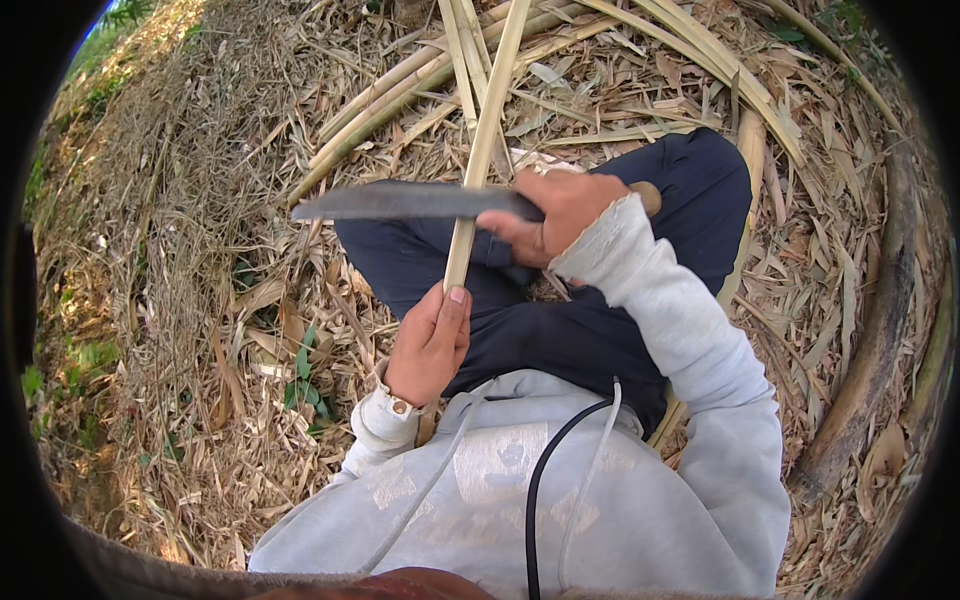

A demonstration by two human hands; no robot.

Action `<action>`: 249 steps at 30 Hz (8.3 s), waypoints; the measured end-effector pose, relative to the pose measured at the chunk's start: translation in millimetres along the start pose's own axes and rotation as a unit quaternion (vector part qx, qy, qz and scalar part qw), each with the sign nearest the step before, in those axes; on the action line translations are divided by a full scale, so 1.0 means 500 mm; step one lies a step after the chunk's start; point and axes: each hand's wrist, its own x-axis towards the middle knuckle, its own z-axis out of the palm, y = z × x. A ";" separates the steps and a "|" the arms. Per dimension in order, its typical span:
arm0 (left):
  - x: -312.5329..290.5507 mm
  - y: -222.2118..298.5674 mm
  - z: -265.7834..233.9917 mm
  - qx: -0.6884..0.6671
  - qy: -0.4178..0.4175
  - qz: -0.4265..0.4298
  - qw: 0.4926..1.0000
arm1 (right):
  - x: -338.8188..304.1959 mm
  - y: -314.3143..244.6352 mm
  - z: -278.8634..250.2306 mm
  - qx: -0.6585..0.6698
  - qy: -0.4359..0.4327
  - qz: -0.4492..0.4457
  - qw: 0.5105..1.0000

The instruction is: The person shaves and splits bamboo into thin strips using a large knife while sitting on the ground.

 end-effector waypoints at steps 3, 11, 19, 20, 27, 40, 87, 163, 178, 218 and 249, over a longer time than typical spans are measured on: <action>-0.016 -0.013 -0.002 0.008 0.006 0.013 1.000 | 0.030 0.061 -0.004 0.004 -0.043 0.158 0.986; 0.014 0.013 -0.003 0.079 0.030 0.072 0.994 | 0.016 0.006 -0.013 0.018 -0.037 -0.046 0.998; -0.025 0.011 -0.007 0.047 -0.003 0.038 0.998 | -0.012 0.088 -0.016 -0.063 -0.004 -0.055 0.996; -0.033 0.011 -0.007 0.042 -0.010 0.037 0.998 | -0.016 0.110 -0.019 -0.046 0.016 0.017 0.999; -0.063 0.032 -0.025 -0.090 -0.077 -0.012 0.993 | 0.074 0.060 -0.062 0.077 0.003 0.082 0.994; -0.035 0.028 -0.068 -0.295 -0.130 -0.108 0.940 | 0.018 -0.031 0.008 0.033 0.023 -0.059 0.997; -0.122 -0.066 -0.080 -0.229 -0.069 -0.114 0.964 | 0.169 0.238 0.020 0.449 0.116 0.410 0.785; 0.043 0.031 -0.056 -0.360 -0.146 -0.003 0.921 | -0.056 -0.080 0.052 0.089 0.041 -0.099 0.990; 0.001 0.042 -0.054 -0.398 -0.188 -0.044 0.897 | -0.028 -0.012 0.017 0.065 0.025 0.035 0.997; -0.099 0.035 -0.094 -0.350 -0.263 -0.082 0.895 | 0.066 0.160 -0.099 0.113 0.118 0.133 0.978; -0.109 0.014 -0.095 -0.395 -0.302 -0.101 0.862 | 0.097 0.252 -0.176 0.061 0.103 0.021 0.993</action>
